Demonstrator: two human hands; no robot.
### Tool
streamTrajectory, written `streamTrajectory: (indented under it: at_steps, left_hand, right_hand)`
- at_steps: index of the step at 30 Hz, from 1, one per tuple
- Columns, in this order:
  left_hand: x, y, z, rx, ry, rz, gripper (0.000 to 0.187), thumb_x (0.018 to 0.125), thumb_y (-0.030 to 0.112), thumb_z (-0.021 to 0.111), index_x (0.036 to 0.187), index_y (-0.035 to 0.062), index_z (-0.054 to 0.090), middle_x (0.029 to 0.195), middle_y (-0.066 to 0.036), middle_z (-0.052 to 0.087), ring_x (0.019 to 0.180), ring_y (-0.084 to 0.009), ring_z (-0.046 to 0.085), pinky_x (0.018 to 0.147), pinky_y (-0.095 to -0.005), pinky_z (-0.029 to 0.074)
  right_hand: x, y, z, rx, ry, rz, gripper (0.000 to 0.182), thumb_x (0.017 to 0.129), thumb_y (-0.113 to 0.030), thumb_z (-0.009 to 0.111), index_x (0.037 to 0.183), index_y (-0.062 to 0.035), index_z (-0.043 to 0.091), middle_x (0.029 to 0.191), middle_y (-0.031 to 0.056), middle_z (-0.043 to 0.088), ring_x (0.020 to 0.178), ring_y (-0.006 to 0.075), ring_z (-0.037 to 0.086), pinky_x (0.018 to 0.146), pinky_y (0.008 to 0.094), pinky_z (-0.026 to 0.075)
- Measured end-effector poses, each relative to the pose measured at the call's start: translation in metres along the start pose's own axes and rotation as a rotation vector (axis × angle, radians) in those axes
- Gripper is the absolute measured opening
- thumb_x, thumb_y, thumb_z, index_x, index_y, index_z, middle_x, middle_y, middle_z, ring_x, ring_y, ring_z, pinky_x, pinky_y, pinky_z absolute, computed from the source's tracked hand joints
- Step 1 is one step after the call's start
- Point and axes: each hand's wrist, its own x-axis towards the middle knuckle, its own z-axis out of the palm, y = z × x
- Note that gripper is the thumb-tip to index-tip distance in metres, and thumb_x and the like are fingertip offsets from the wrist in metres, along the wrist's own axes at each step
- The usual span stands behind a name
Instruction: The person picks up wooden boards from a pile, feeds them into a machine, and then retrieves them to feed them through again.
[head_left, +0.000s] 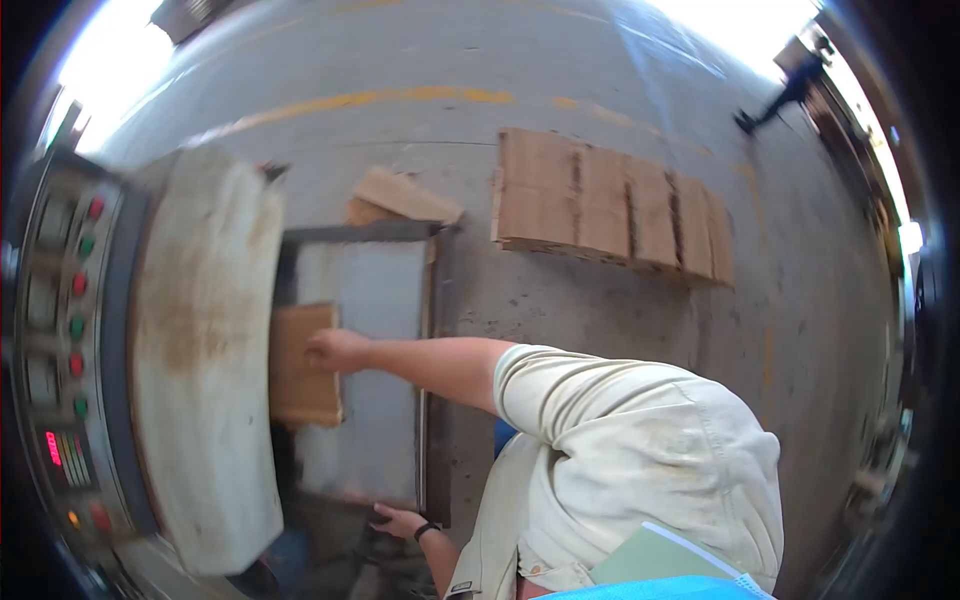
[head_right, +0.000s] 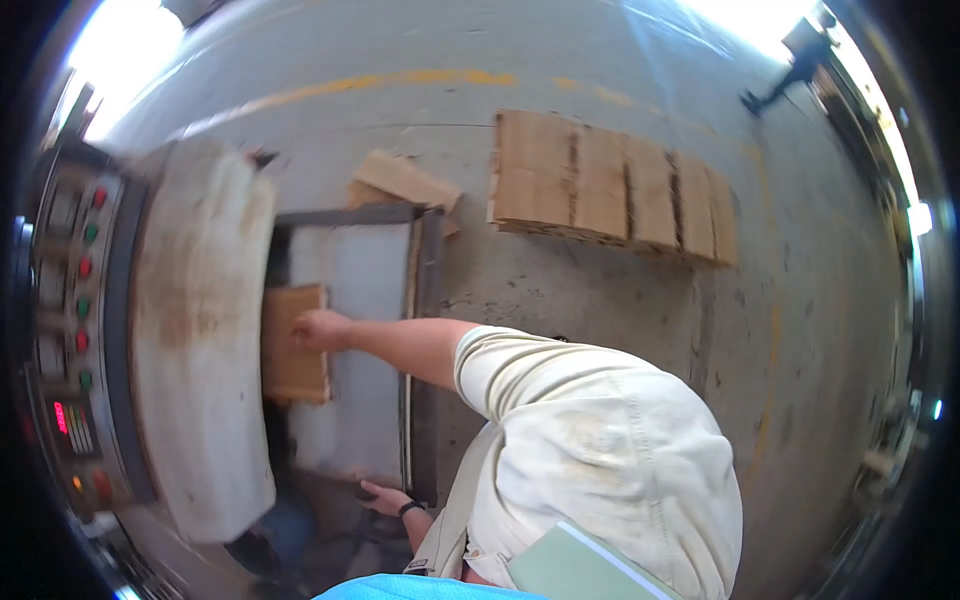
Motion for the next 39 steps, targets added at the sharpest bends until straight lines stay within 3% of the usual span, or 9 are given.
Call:
streamTrajectory:
  at_steps: [8,10,14,17,20,22,28,31,39]
  left_hand:
    - [0.018,-0.082,0.035,-0.02,0.051,0.23,0.055,0.098,0.042,0.053,0.134,0.0004,0.045,0.116,-0.024,0.061,0.101,-0.0382,0.062,0.088,-0.0456,0.051]
    - [-0.011,-0.083,0.043,0.07,-0.065,0.29,0.051,0.098,0.039,0.053,0.131,0.0003,0.046,0.113,-0.022,0.062,0.099,-0.0361,0.062,0.086,-0.0442,0.052]
    - [-0.082,-0.101,0.087,0.283,-0.505,0.397,0.044,0.098,0.034,0.054,0.125,0.0001,0.049,0.107,-0.018,0.062,0.094,-0.0318,0.063,0.084,-0.0412,0.052]
    - [-0.132,-0.115,0.134,0.42,-0.932,0.499,0.038,0.098,0.031,0.054,0.12,-0.0001,0.051,0.102,-0.016,0.063,0.091,-0.0286,0.063,0.081,-0.0391,0.053]
    - [-0.17,-0.124,0.197,0.446,-1.323,0.619,0.033,0.098,0.027,0.055,0.115,-0.0003,0.054,0.097,-0.013,0.064,0.087,-0.0254,0.063,0.079,-0.0369,0.054]
    - [-0.192,-0.118,0.243,0.359,-1.584,0.687,0.029,0.097,0.025,0.055,0.112,-0.0004,0.055,0.094,-0.011,0.064,0.085,-0.0232,0.063,0.078,-0.0354,0.054]
    - [-0.376,0.014,0.231,0.29,-1.433,0.311,0.043,0.098,0.023,0.058,0.135,0.0049,0.046,0.106,-0.01,0.065,0.085,-0.0239,0.066,0.072,-0.0388,0.056]
    - [-0.411,0.037,0.264,0.392,-1.436,0.322,0.049,0.099,0.026,0.057,0.14,0.0056,0.041,0.112,-0.012,0.064,0.089,-0.0256,0.067,0.073,-0.0407,0.057]
    - [-0.532,0.08,0.353,0.567,-1.519,0.177,0.046,0.1,0.028,0.053,0.139,0.0045,0.043,0.119,-0.016,0.063,0.094,-0.0307,0.067,0.075,-0.0453,0.058]
  right_hand:
    - [-0.24,0.073,-0.179,-0.114,0.608,0.089,0.018,0.089,-0.022,0.06,0.097,-0.009,0.069,0.096,0.0108,0.07,0.09,0.0311,0.067,0.078,0.0393,0.054]
    - [-0.343,0.124,-0.226,-0.249,0.532,0.472,0.027,0.09,-0.028,0.056,0.105,-0.0095,0.068,0.105,0.0151,0.069,0.096,0.0342,0.067,0.082,0.043,0.054]
    - [-0.602,0.179,-0.296,-0.351,0.303,1.284,0.036,0.083,-0.027,0.056,0.11,-0.0077,0.068,0.112,0.0196,0.068,0.105,0.0372,0.065,0.088,0.0486,0.052]
    - [-0.79,0.191,-0.297,-0.199,0.532,1.666,0.031,0.083,-0.022,0.058,0.101,-0.0021,0.072,0.109,0.0227,0.068,0.104,0.0405,0.065,0.088,0.0477,0.053]
    - [-0.928,0.194,-0.273,-0.176,0.677,1.813,0.031,0.083,-0.021,0.059,0.103,-0.0009,0.072,0.109,0.0233,0.068,0.103,0.0405,0.066,0.089,0.0472,0.053]
    - [-1.052,0.306,-0.204,-0.387,0.355,1.731,0.029,0.082,-0.021,0.061,0.101,-0.0012,0.073,0.109,0.0215,0.069,0.103,0.0384,0.066,0.089,0.0461,0.053]
    - [-1.037,0.203,-0.206,0.162,0.594,1.752,0.024,0.077,-0.023,0.07,0.093,-0.0054,0.075,0.091,0.0125,0.073,0.077,0.0223,0.07,0.074,0.036,0.056]
    - [-1.028,0.218,-0.2,0.231,0.776,1.502,0.027,0.08,-0.02,0.07,0.101,-0.0033,0.072,0.089,0.0106,0.072,0.074,0.0192,0.068,0.071,0.0344,0.055]
    - [-1.015,0.25,-0.288,0.466,1.04,1.5,0.03,0.083,-0.019,0.07,0.11,-0.0047,0.069,0.098,0.0106,0.072,0.085,0.0206,0.068,0.075,0.0354,0.055]
